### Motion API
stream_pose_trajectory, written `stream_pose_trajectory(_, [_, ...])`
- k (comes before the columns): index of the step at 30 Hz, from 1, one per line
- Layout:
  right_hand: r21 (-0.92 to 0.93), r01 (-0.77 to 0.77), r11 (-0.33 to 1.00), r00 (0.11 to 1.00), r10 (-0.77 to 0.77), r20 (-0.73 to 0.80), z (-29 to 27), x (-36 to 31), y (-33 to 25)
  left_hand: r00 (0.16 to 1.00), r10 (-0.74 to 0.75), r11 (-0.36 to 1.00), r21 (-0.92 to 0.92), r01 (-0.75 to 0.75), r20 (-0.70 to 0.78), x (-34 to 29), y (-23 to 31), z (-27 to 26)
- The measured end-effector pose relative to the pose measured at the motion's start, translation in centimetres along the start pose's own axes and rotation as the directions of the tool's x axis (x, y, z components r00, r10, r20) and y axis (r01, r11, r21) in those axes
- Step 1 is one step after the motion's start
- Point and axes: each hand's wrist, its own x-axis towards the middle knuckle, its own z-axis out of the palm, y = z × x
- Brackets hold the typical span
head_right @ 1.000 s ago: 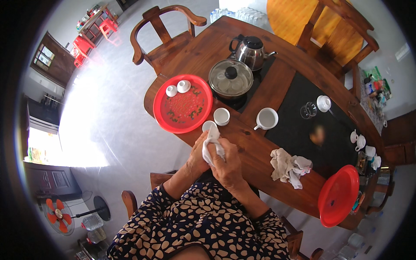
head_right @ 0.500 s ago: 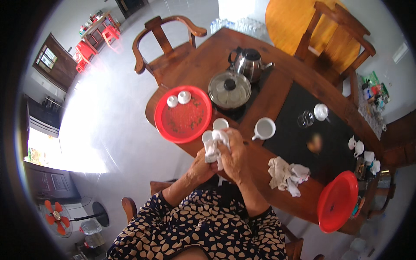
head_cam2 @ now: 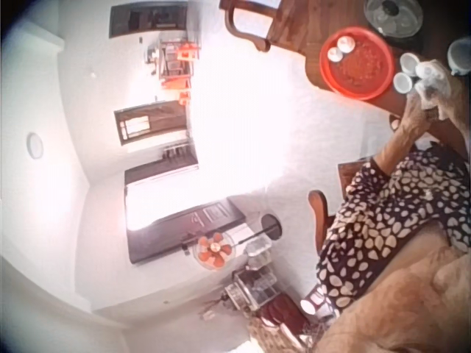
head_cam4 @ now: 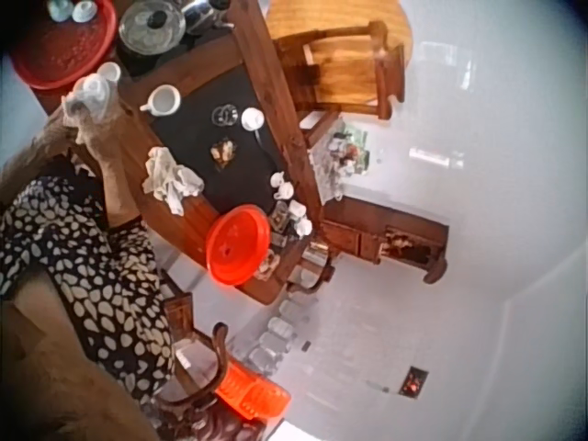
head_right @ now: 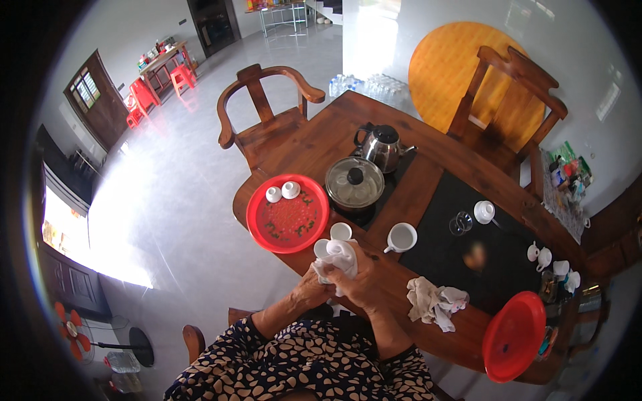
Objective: The person sits at a wooden table and dries several small white cups using a white cloth. They wipe each cup individually and place the dried cups onto a red plastic tray. The process is repeated for multiple cups throughout the video.
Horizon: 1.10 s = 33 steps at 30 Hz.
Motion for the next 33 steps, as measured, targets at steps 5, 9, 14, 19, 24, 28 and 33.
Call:
stream_pose_trajectory(5, [0.071,0.018,0.997,0.996,-0.012,-0.085,-0.7,-0.3,-0.4,0.942,-0.324,0.822,-0.467,0.326,0.088,-0.3,1.8,0.4])
stream_pose_trajectory(9, [0.069,0.035,0.997,0.977,-0.019,-0.211,-1.1,-0.2,1.3,0.946,-0.319,0.934,-0.188,0.303,-0.061,-0.4,0.8,1.3])
stream_pose_trajectory(14, [0.195,0.053,0.979,0.944,0.014,-0.328,-2.2,0.4,2.5,0.933,-0.201,0.980,-0.059,0.192,-0.298,-0.3,2.7,2.0])
stream_pose_trajectory(19, [0.348,0.083,0.934,0.966,0.010,-0.258,-2.7,1.1,2.0,0.998,0.049,0.997,0.050,-0.051,0.039,-0.4,3.8,0.3])
stream_pose_trajectory(24, [0.346,0.086,0.934,0.949,0.029,-0.315,-2.8,1.8,2.8,0.985,-0.172,0.984,-0.041,0.171,-0.020,0.0,4.2,-0.1])
stream_pose_trajectory(28, [0.392,0.073,0.917,0.936,0.073,-0.344,-1.6,1.8,3.2,0.984,-0.093,0.929,-0.370,0.031,-0.153,0.5,2.2,0.2])
stream_pose_trajectory(33, [0.216,0.075,0.974,0.939,0.004,-0.344,-0.4,0.9,2.2,0.970,-0.096,0.901,-0.434,-0.011,-0.225,0.7,2.1,0.5])
